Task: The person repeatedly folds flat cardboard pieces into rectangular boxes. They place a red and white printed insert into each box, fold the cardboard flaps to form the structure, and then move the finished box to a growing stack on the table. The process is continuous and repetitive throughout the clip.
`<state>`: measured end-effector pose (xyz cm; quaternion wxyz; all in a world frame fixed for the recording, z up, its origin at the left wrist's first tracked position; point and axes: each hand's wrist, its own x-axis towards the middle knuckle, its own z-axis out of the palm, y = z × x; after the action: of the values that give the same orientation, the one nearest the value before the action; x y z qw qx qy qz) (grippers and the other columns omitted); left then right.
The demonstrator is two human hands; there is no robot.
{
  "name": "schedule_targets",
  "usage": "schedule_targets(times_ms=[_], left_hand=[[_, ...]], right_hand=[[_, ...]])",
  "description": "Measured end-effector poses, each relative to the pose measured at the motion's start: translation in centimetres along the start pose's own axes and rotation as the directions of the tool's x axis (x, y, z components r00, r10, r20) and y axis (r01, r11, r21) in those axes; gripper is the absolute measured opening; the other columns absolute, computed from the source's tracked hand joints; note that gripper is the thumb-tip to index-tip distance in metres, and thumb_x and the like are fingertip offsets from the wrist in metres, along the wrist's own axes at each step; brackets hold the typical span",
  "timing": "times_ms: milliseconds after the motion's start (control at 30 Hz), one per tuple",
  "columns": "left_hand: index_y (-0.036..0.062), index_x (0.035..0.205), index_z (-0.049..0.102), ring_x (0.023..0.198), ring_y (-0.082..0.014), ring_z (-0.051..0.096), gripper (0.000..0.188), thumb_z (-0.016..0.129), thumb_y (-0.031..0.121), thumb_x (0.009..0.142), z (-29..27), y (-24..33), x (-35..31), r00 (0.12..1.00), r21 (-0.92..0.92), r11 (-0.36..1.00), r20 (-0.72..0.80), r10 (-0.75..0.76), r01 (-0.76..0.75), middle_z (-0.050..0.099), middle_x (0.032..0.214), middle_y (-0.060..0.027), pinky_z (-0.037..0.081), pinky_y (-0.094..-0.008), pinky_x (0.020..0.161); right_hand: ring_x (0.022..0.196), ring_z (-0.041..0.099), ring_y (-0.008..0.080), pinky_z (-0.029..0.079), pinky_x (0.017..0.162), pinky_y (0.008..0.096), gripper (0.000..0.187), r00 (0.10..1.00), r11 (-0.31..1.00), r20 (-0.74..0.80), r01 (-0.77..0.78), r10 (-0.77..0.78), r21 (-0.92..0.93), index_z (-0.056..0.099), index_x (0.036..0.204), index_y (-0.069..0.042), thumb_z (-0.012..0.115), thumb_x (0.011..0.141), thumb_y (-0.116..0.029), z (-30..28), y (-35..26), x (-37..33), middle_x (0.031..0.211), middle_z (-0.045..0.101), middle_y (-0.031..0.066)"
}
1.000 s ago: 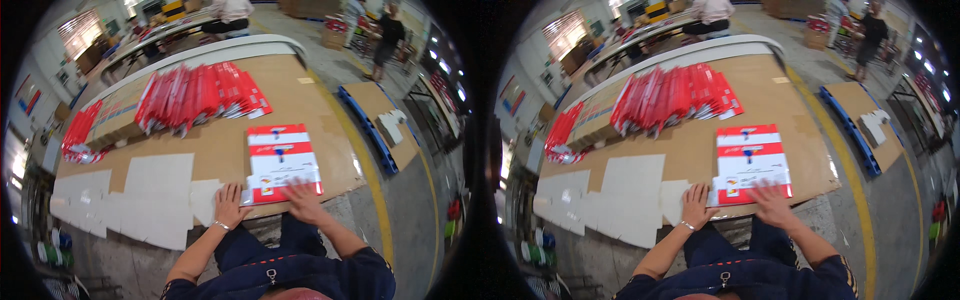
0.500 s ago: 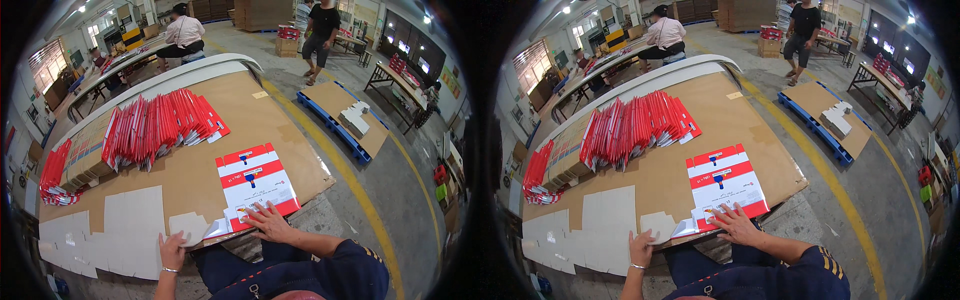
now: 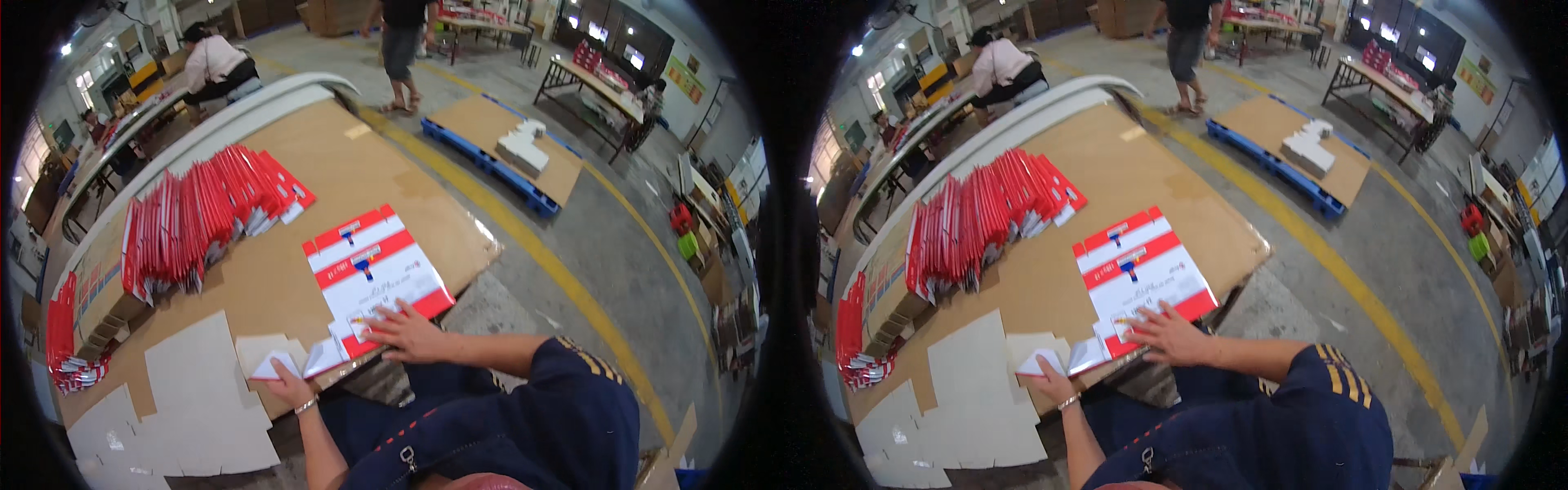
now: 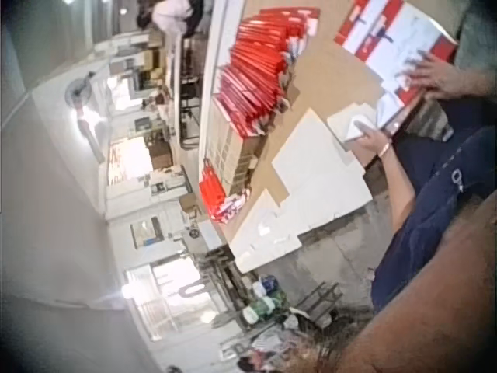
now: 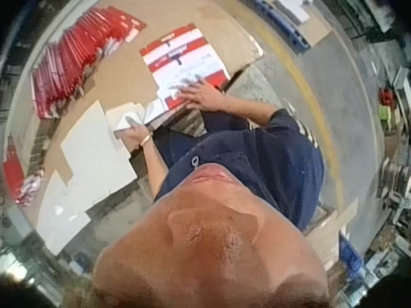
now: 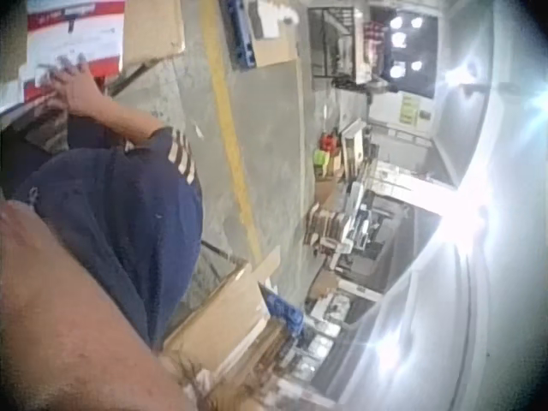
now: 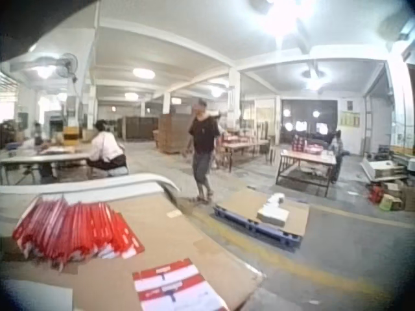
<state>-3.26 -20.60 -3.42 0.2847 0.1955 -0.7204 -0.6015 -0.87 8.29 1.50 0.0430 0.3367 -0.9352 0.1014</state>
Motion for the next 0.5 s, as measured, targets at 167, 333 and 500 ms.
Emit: schedule_targets(times_ms=[167, 333, 500], left_hand=[[-0.0066, 0.128, 0.048, 0.124, -0.0382, 0.046, 0.05, 0.062, 0.019, 0.088, -0.3, -2.5, -0.1, 0.598, 0.259, 0.575, 0.592, 0.541, -0.776, 0.05, 0.132, -0.0242, 0.036, -0.0473, 0.104], [0.0071, 0.15, 0.03, 0.145, -0.0376, 0.023, 0.074, 0.061, 0.012, 0.083, -0.7, 2.9, -0.3, 0.425, 0.214, 0.538, 0.852, 0.306, -0.815, 0.025, 0.156, -0.0201, 0.021, -0.063, 0.111], [0.014, 0.151, 0.03, 0.144, -0.0434, 0.02, 0.071, 0.056, 0.042, 0.091, -0.4, 4.2, -1.1, 0.392, 0.273, 0.423, 0.892, 0.225, -0.864, 0.019, 0.158, -0.019, 0.018, -0.0686, 0.108]], right_hand=[[0.137, 0.041, 0.0311, 0.026, 0.105, 0.0667, 0.067, 0.999, 0.999, -0.033, 0.008, -0.007, 0.051, 0.042, 0.145, -0.022, 0.057, 0.082, -0.007, 0.8, 2.5, 0.1, 0.15, 0.043, 0.005], [0.139, 0.036, 0.029, 0.025, 0.109, 0.0623, 0.068, 0.999, 1.0, 0.033, -0.015, 0.015, 0.007, 0.038, 0.148, -0.023, 0.049, 0.085, 0.0, -2.2, 1.1, 1.9, 0.152, 0.039, 0.0021], [0.14, 0.034, 0.0275, 0.026, 0.11, 0.0626, 0.066, 0.999, 0.999, 0.046, -0.015, 0.017, -0.046, 0.037, 0.148, -0.023, 0.048, 0.087, -0.001, -1.6, 1.1, 2.1, 0.153, 0.037, 0.0001]])
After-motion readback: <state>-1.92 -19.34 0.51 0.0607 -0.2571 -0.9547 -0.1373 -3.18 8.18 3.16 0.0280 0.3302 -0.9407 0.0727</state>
